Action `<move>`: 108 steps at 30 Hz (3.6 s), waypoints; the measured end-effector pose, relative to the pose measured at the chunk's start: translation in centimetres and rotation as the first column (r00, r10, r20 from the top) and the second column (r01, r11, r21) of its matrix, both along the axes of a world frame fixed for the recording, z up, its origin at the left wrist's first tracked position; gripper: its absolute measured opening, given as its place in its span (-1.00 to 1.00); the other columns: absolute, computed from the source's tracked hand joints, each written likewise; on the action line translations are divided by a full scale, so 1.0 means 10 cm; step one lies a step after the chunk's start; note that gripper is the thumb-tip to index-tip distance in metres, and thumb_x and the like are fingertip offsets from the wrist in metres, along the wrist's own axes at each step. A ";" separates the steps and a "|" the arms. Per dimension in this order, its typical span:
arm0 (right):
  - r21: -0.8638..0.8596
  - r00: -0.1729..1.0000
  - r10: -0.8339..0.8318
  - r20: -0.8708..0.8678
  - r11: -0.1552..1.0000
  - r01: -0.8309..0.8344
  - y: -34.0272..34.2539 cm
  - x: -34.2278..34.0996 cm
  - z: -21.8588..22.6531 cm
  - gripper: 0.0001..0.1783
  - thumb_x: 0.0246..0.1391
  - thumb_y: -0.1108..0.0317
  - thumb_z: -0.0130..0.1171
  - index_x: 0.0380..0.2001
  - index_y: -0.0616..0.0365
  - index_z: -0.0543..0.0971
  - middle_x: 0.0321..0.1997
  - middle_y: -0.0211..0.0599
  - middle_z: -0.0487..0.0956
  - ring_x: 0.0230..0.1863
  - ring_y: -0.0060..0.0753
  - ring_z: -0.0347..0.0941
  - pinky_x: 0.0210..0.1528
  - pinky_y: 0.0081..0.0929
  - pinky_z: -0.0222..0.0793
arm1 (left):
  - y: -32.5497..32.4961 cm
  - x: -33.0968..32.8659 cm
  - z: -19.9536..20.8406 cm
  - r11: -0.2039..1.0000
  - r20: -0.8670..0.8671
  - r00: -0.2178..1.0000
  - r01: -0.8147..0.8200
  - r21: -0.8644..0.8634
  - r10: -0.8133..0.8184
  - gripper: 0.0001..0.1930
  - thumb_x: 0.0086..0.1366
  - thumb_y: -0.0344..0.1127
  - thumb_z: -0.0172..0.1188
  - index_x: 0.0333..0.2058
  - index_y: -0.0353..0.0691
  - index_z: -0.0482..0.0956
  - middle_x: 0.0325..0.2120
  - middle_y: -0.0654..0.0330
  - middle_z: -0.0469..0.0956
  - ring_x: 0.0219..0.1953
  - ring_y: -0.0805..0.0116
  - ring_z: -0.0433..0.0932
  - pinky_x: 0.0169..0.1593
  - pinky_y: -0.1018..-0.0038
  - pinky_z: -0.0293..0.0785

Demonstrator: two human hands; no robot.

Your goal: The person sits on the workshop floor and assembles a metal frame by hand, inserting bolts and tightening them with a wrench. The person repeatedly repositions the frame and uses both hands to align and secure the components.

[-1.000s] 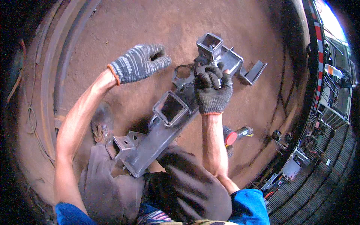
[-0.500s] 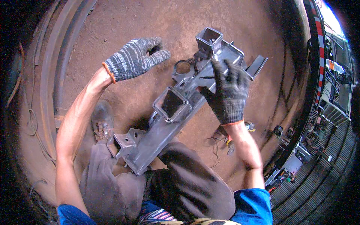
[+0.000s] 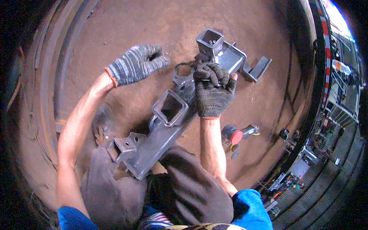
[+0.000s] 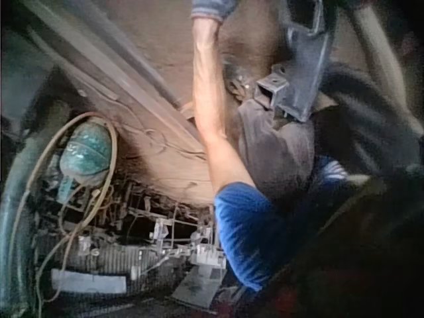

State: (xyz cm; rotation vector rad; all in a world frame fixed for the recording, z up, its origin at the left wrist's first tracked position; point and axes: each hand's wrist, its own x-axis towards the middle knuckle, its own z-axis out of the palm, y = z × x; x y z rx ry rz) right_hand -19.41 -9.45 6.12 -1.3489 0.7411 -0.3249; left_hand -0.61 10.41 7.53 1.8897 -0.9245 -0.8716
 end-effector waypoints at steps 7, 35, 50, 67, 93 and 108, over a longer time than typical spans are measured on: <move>-0.903 0.932 -0.113 -0.345 0.309 -0.297 -0.04 -0.07 0.72 -0.34 -0.14 -0.06 0.36 -0.06 0.12 0.44 -0.13 -0.09 0.51 -0.14 -0.17 0.47 -0.09 -0.20 0.40 | 0.02 0.01 0.04 0.998 0.073 0.997 -0.032 -0.050 0.036 -0.66 0.30 -0.14 0.15 -0.35 -0.41 0.49 -0.60 -0.02 0.38 -0.50 0.42 0.33 -0.37 0.32 0.36; -0.185 0.845 0.129 -0.520 0.948 -0.259 -0.36 -0.14 0.59 -0.39 0.21 -0.18 -0.05 -0.58 0.17 0.53 -0.70 -0.26 0.48 -0.66 -0.29 0.41 -0.59 -0.38 0.31 | 0.04 -0.03 0.04 0.997 -0.017 1.000 -0.015 -0.078 0.013 -0.73 0.31 -0.21 0.15 -0.33 -0.38 0.49 -0.57 0.12 0.41 -0.45 0.50 0.34 -0.34 0.40 0.38; 0.926 0.994 -0.105 0.002 0.376 0.038 0.08 -0.08 0.40 -0.34 0.22 -0.24 -0.11 -0.12 0.22 0.49 -0.66 -0.43 0.48 -0.86 -0.66 0.13 -0.86 -0.61 0.09 | 0.06 -0.02 -0.08 0.999 0.003 1.000 -0.009 -0.048 0.009 -0.67 0.31 -0.14 0.13 -0.35 -0.38 0.48 -0.58 0.11 0.39 -0.47 0.45 0.34 -0.34 0.37 0.39; -0.563 0.577 0.057 -0.815 0.160 -0.811 -0.31 0.17 0.58 -0.18 0.23 -0.28 -0.23 -0.73 0.25 0.54 -0.78 -0.03 0.47 -0.74 -0.05 0.44 -0.70 -0.18 0.26 | 0.08 0.04 0.09 1.000 0.048 0.999 0.002 -0.030 -0.001 -0.68 0.30 -0.14 0.15 -0.33 -0.36 0.52 -0.58 0.07 0.43 -0.48 0.45 0.36 -0.36 0.38 0.39; 0.969 0.941 -0.247 0.229 0.149 -0.197 0.05 -0.16 0.27 -0.72 0.34 0.16 -0.22 -0.27 0.05 0.43 -0.70 -0.54 0.33 -0.79 -0.66 0.15 -0.74 -0.68 0.09 | 0.06 -0.05 -0.04 0.996 -0.028 1.000 0.002 -0.084 -0.005 -0.73 0.31 -0.21 0.13 -0.33 -0.37 0.51 -0.59 0.08 0.40 -0.48 0.47 0.31 -0.37 0.36 0.37; -0.603 0.835 -0.154 -0.529 0.761 -0.241 0.06 0.00 0.21 -0.55 0.06 0.04 0.22 -0.27 0.28 0.55 -0.57 -0.33 0.51 -0.59 -0.42 0.36 -0.49 -0.44 0.32 | 0.02 0.01 0.06 0.999 0.063 0.997 0.039 -0.022 -0.037 -0.68 0.30 -0.13 0.13 -0.35 -0.34 0.50 -0.61 0.04 0.39 -0.52 0.41 0.33 -0.40 0.33 0.35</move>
